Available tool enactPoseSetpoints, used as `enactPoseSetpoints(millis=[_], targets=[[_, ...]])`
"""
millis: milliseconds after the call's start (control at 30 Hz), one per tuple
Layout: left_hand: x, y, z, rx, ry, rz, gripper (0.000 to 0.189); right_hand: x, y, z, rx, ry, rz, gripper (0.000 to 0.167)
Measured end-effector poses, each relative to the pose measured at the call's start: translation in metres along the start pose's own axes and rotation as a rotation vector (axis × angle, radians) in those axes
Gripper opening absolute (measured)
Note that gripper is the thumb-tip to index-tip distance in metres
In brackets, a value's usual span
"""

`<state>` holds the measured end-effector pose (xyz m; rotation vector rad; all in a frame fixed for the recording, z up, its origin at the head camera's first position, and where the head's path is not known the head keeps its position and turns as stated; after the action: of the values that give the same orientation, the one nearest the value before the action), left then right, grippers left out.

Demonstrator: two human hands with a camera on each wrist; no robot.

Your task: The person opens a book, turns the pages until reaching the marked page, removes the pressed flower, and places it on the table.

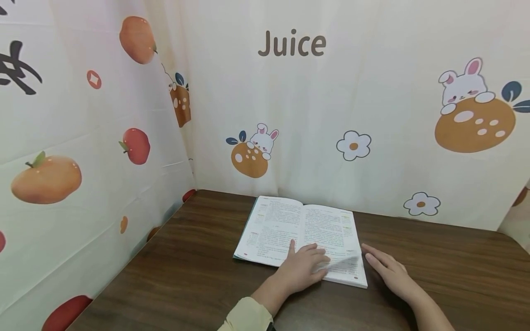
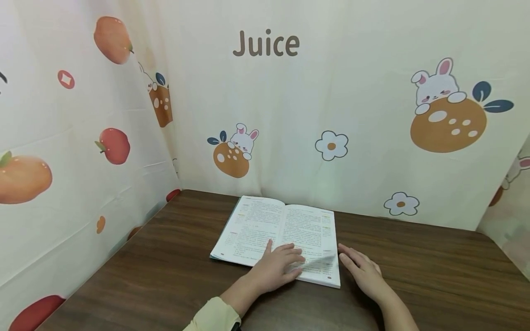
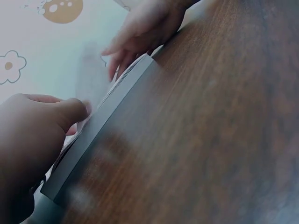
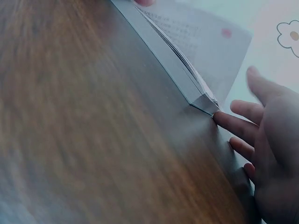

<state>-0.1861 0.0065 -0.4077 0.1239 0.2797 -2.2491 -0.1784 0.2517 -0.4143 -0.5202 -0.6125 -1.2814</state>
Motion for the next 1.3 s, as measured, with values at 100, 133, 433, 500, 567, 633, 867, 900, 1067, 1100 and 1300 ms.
enactPoseSetpoints(millis=[100,133,433,500,567,633,867,900,1067,1100,1300], targets=[[0.001,0.001,0.0,-0.025,0.019,-0.01,0.032,-0.001,0.0,-0.001,-0.002,-0.007,0.004,0.054],[0.001,0.001,-0.001,-0.029,0.025,-0.013,0.036,-0.002,0.0,-0.002,0.003,-0.009,-0.002,0.055],[0.0,0.002,0.001,-0.049,-0.064,-0.044,0.05,-0.005,0.002,-0.003,0.012,0.005,0.008,0.055],[0.0,0.002,0.001,-0.056,-0.112,-0.057,0.059,-0.005,0.002,-0.003,0.013,0.008,0.006,0.053],[-0.001,0.002,0.002,-0.068,-0.138,-0.072,0.066,-0.005,0.002,-0.003,0.015,0.012,0.0,0.054],[-0.001,0.002,0.003,-0.081,-0.145,-0.083,0.07,-0.005,0.002,-0.003,0.019,0.014,-0.012,0.055],[-0.002,0.002,0.004,-0.094,-0.139,-0.097,0.076,-0.002,0.002,-0.002,0.025,0.017,-0.027,0.058],[-0.002,0.003,0.005,-0.098,-0.139,-0.097,0.077,-0.002,0.002,-0.002,0.026,0.014,-0.032,0.059],[0.0,0.003,0.006,-0.185,-0.132,-0.112,0.072,-0.001,0.001,-0.003,0.033,0.009,-0.061,0.061],[0.0,0.003,0.006,-0.216,-0.128,-0.12,0.069,-0.001,0.001,-0.003,0.034,0.011,-0.063,0.062],[0.003,0.004,0.01,-0.445,-0.107,-0.187,0.061,-0.001,0.0,-0.003,0.041,0.012,-0.082,0.064]])
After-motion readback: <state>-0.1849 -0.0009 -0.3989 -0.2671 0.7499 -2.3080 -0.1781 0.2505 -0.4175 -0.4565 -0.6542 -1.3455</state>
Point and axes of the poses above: each hand's wrist, its own y-axis away from the middle knuckle, its own z-axis out of the back of the hand, x = y × z, the point moved 2 cm from there along -y, towards the middle knuckle, and after that the axes turned 5 degrees about x, right-handed, at the moved point
